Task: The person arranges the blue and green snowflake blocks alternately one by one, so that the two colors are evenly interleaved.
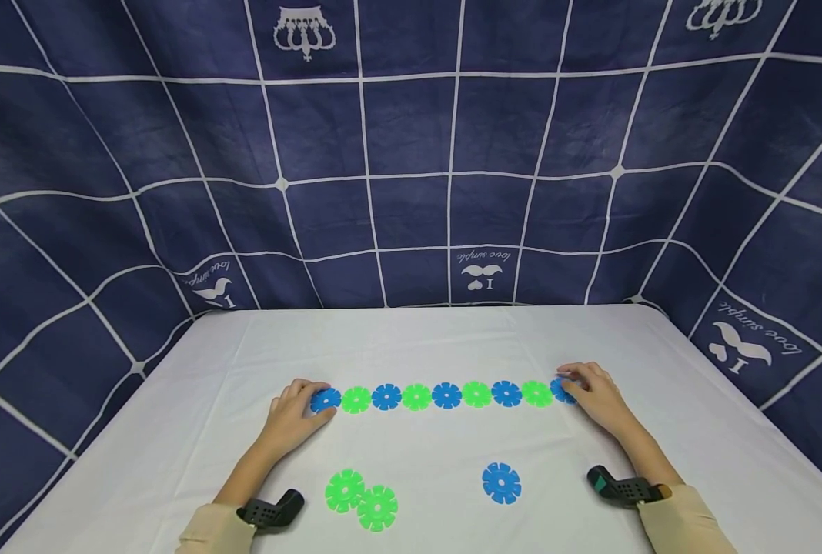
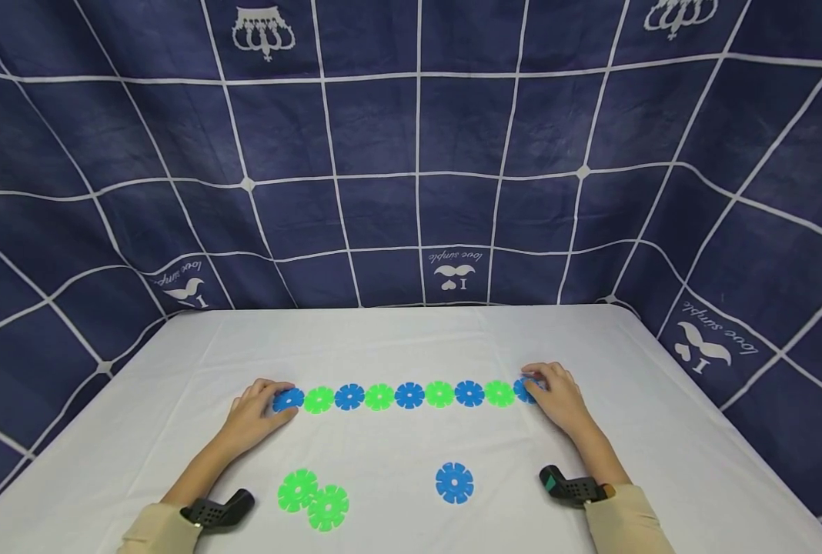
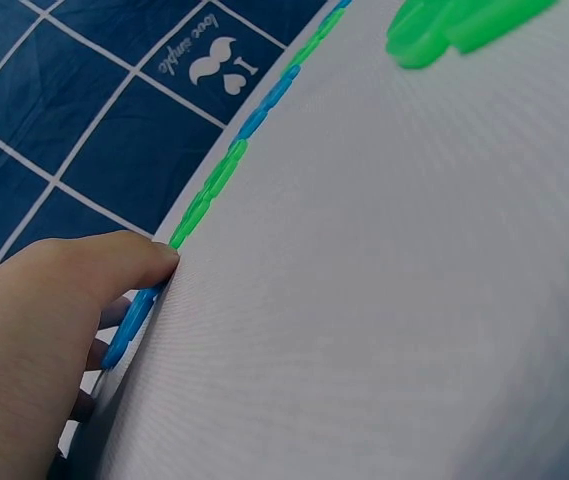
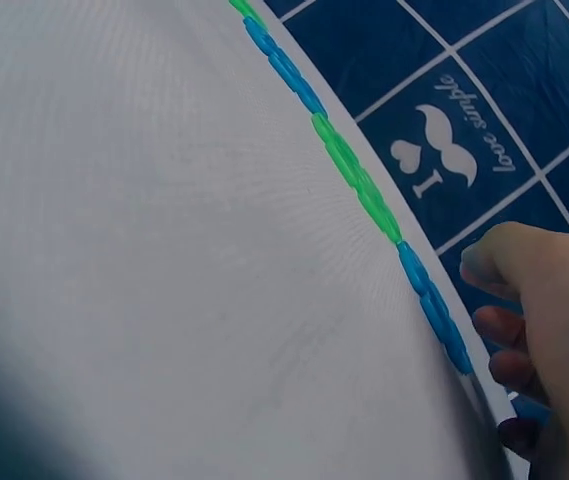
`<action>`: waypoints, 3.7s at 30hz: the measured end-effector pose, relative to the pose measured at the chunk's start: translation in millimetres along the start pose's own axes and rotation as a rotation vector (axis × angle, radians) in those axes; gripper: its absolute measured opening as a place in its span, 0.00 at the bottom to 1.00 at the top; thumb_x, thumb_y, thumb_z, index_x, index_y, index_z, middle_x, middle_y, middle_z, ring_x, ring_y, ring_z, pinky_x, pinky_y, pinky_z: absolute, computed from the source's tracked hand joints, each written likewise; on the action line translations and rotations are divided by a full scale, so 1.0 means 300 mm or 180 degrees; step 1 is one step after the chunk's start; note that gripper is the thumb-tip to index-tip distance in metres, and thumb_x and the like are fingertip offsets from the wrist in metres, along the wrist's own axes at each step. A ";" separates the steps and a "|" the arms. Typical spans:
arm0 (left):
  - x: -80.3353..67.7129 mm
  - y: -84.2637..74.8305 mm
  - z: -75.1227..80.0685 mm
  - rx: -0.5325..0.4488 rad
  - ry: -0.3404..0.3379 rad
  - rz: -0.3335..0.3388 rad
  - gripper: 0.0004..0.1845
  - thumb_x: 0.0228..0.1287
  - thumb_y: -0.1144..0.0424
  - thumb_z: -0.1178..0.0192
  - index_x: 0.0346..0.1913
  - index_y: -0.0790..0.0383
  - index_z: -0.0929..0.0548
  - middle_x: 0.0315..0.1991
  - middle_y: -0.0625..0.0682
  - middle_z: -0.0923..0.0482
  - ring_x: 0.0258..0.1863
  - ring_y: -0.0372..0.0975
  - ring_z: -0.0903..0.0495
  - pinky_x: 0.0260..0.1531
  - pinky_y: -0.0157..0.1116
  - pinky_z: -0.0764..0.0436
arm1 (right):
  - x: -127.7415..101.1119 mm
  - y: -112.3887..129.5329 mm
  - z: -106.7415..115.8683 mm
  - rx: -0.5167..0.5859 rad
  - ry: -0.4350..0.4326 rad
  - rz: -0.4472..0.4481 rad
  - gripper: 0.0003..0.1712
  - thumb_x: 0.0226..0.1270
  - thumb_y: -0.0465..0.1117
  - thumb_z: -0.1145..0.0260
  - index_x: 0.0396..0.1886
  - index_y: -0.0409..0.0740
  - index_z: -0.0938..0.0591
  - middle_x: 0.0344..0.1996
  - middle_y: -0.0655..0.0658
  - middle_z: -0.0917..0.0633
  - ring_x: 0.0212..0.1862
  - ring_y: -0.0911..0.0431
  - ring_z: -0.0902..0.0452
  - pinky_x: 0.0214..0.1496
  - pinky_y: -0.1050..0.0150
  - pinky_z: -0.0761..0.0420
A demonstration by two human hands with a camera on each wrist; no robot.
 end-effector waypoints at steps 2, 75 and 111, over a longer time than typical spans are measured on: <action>0.001 -0.001 0.000 -0.0006 -0.0003 -0.0008 0.26 0.55 0.49 0.40 0.55 0.58 0.26 0.50 0.56 0.30 0.51 0.48 0.32 0.45 0.45 0.39 | 0.002 0.018 0.008 0.0073 -0.0036 0.0040 0.16 0.65 0.42 0.45 0.49 0.41 0.23 0.41 0.38 0.25 0.39 0.52 0.38 0.38 0.60 0.41; -0.005 0.000 0.006 -0.0023 -0.0081 -0.0106 0.26 0.54 0.50 0.40 0.54 0.60 0.25 0.47 0.57 0.30 0.49 0.48 0.31 0.42 0.44 0.39 | -0.401 0.772 -0.469 0.0440 0.1894 0.2014 0.17 0.64 0.53 0.46 0.53 0.66 0.27 0.35 0.66 0.27 0.36 0.75 0.36 0.39 0.77 0.39; -0.001 -0.001 0.003 -0.0020 0.0009 -0.0030 0.26 0.55 0.50 0.41 0.55 0.59 0.26 0.49 0.57 0.31 0.51 0.49 0.32 0.45 0.46 0.40 | -0.397 0.763 -0.471 0.0075 0.1692 0.2142 0.21 0.61 0.60 0.45 0.53 0.65 0.27 0.42 0.63 0.28 0.42 0.71 0.36 0.42 0.76 0.35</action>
Point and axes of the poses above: each hand's wrist, its own x-axis towards the middle knuckle, its own z-axis out of the back of the hand, y = z × x, the point moved 8 cm from there along x, towards the middle knuckle
